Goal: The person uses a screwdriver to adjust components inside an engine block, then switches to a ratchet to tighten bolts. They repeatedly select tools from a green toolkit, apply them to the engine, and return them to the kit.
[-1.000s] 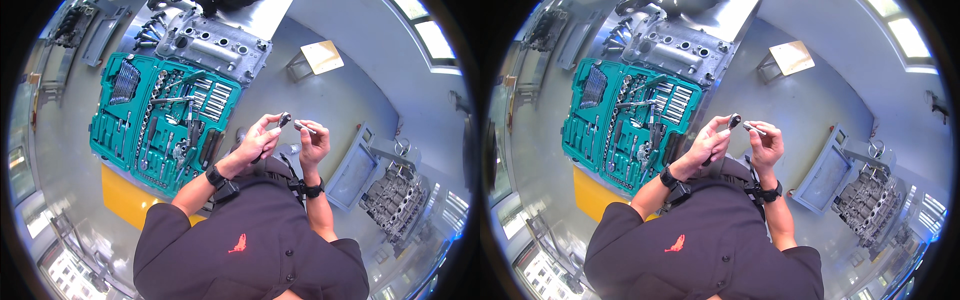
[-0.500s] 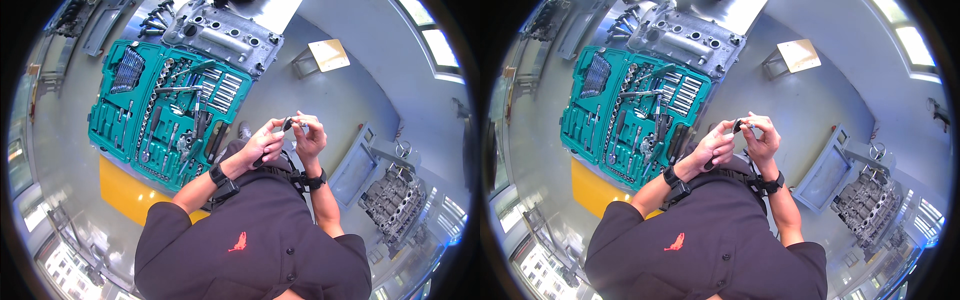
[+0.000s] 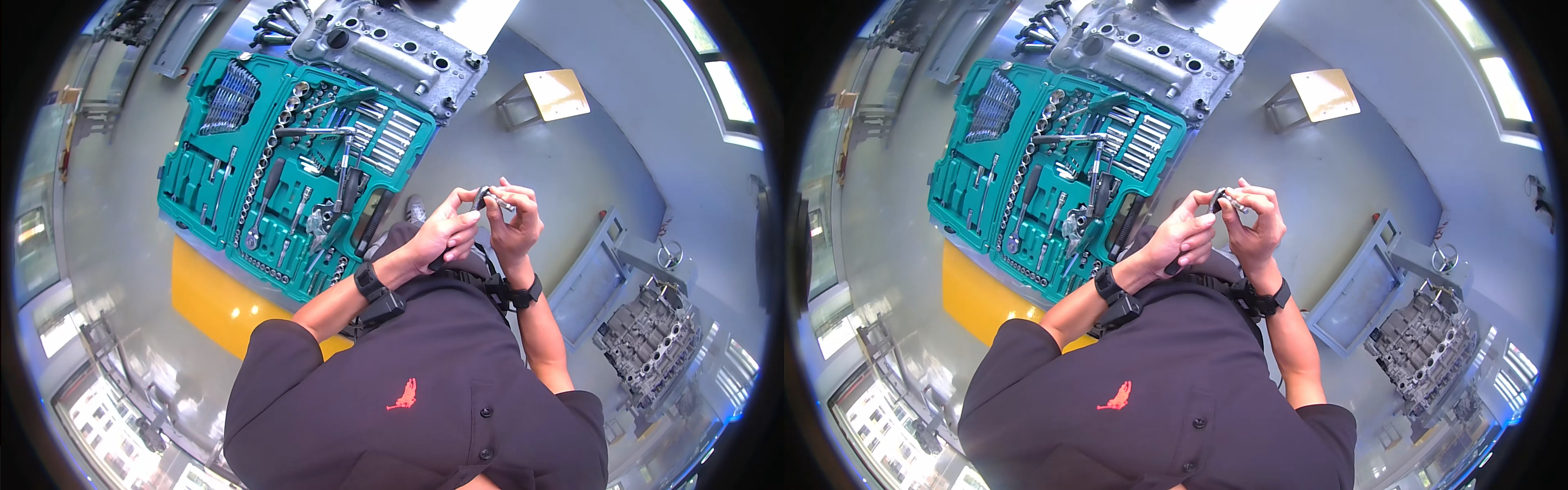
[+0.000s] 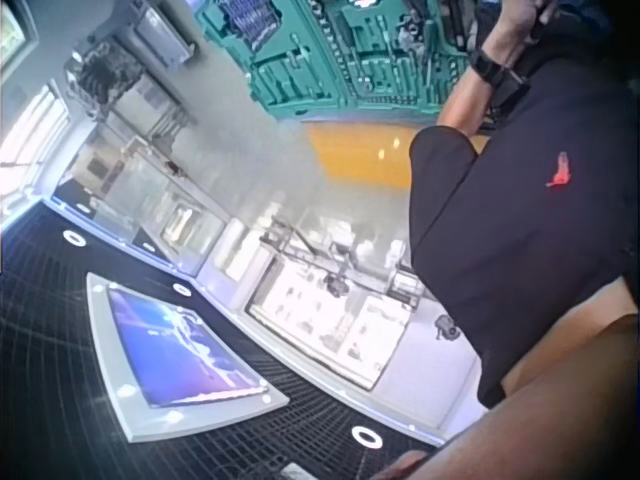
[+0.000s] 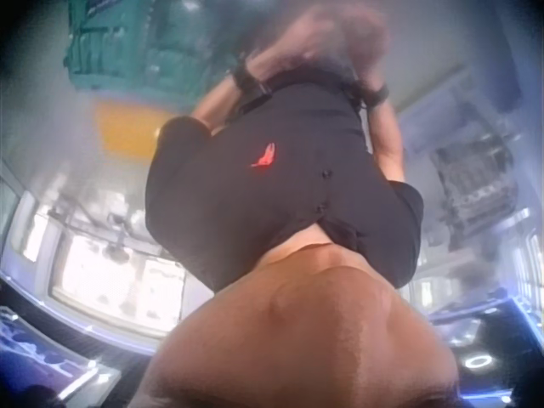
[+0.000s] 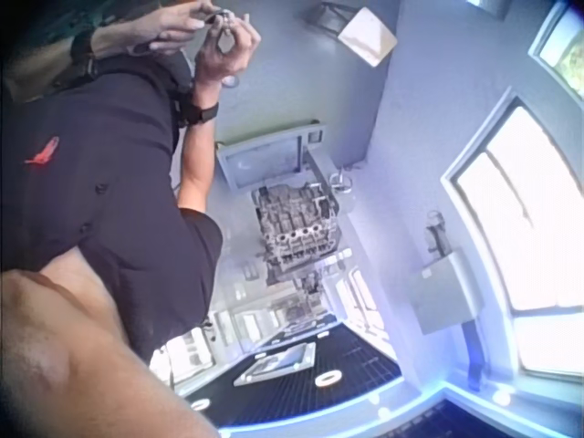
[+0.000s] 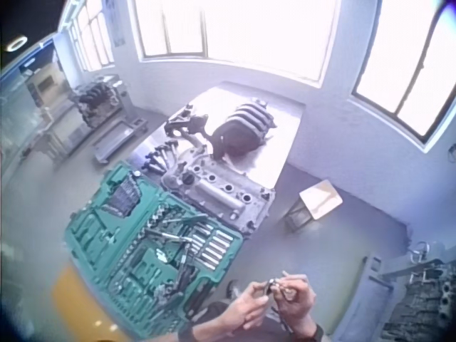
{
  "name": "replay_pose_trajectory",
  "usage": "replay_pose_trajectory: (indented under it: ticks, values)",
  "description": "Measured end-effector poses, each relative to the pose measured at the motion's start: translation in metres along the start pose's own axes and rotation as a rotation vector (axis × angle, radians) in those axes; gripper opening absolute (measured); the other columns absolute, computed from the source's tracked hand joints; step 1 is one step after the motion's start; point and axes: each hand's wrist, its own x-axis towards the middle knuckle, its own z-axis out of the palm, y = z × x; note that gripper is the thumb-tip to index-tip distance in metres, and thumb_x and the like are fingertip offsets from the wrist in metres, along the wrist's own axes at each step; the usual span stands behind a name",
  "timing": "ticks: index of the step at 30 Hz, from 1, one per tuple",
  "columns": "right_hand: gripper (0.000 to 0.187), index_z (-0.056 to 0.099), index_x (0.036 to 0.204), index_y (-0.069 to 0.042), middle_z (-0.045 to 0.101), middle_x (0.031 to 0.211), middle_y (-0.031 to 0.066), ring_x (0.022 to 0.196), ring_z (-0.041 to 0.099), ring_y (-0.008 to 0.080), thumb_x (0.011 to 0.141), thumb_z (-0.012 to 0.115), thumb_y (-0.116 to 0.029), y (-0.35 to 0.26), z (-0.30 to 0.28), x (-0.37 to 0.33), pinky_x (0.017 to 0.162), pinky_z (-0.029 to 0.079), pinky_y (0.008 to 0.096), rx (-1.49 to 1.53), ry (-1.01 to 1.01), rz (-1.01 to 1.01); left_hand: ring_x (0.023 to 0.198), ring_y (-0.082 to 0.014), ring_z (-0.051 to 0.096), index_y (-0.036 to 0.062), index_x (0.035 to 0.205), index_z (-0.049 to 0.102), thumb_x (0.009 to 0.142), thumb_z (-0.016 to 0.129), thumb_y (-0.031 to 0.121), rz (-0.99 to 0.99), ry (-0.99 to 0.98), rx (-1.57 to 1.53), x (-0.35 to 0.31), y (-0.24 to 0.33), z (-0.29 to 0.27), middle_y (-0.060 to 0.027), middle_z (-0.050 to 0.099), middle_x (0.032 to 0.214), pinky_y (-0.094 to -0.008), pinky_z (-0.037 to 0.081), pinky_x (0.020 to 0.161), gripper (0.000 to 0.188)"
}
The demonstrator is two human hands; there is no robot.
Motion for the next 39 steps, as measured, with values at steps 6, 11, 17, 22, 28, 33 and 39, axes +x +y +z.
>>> replay_pose_trajectory:
  ticks: [6,11,17,22,28,33,39]
  values:
    - [0.019,0.059,0.101,-0.001,0.067,0.099,0.0151,0.091,0.065,0.0261,0.087,0.068,-0.01,-0.002,0.004,-0.009,0.085,0.054,0.0385,0.098,-0.106,0.147,0.036,-0.0076,0.037,0.0167,0.128,0.037,0.102,0.041,0.022,0.003,0.043,0.004,-0.008,-0.002,0.002,0.0042,0.039,0.054,-0.0226,0.034,0.041,0.027]
    - [0.023,0.062,0.105,0.0,0.061,0.111,0.016,0.094,0.065,0.0228,0.094,0.061,-0.02,0.001,-0.009,-0.024,0.082,0.052,0.0326,0.261,-0.176,0.239,0.064,-0.0155,0.063,0.0068,0.125,0.051,0.102,0.043,0.026,0.01,-0.041,0.592,-0.008,0.019,-0.023,-0.0071,0.064,0.076,-0.0248,0.05,0.061,0.031]
    - [0.016,0.06,0.097,0.001,0.053,0.092,0.0065,0.069,0.059,0.0149,0.095,0.059,-0.015,0.01,-0.034,-0.046,0.058,0.052,0.0271,0.512,0.105,0.554,0.103,-0.0285,0.059,0.0083,0.108,0.066,0.085,0.056,0.01,0.491,0.551,2.294,0.012,0.104,-0.151,-0.0073,0.066,0.106,-0.0405,0.048,0.086,0.025]
    - [0.014,0.058,0.089,0.001,0.054,0.087,0.0057,0.062,0.056,0.0126,0.093,0.063,-0.012,0.007,-0.049,-0.06,0.057,0.048,0.0267,0.592,0.097,0.661,0.116,-0.0254,0.05,0.0132,0.122,0.061,0.082,0.066,0.019,0.235,0.343,2.46,0.022,0.138,-0.179,-0.0045,0.059,0.117,-0.0417,0.041,0.094,0.04]
    - [0.017,0.051,0.086,-0.004,0.05,0.07,0.0028,0.054,0.05,0.0082,0.095,0.059,-0.014,-0.007,-0.061,-0.033,0.049,0.043,0.0223,0.775,0.106,0.796,0.102,-0.0292,0.055,0.0089,0.1,0.061,0.078,0.069,0.01,0.428,0.311,2.301,0.038,0.15,-0.171,-0.0078,0.06,0.099,-0.0399,0.044,0.087,0.024]
    - [0.02,0.05,0.087,-0.006,0.048,0.063,-0.0017,0.053,0.045,0.0035,0.096,0.06,-0.021,-0.033,-0.068,-0.009,0.045,0.035,0.019,0.536,-0.067,0.814,0.092,-0.0258,0.064,0.0041,0.107,0.055,0.086,0.062,0.003,0.643,0.363,1.602,0.025,0.126,-0.128,-0.0113,0.067,0.1,-0.0356,0.049,0.082,0.023]
    - [0.022,0.053,0.084,-0.004,0.052,0.063,-0.0023,0.055,0.045,0.0023,0.093,0.065,-0.02,-0.068,-0.049,0.033,0.048,0.035,0.0196,0.376,-0.19,0.624,0.101,-0.0196,0.059,0.003,0.115,0.047,0.09,0.055,-0.007,0.764,0.044,1.329,-0.006,0.086,-0.042,-0.0106,0.059,0.105,-0.0342,0.046,0.092,0.028]
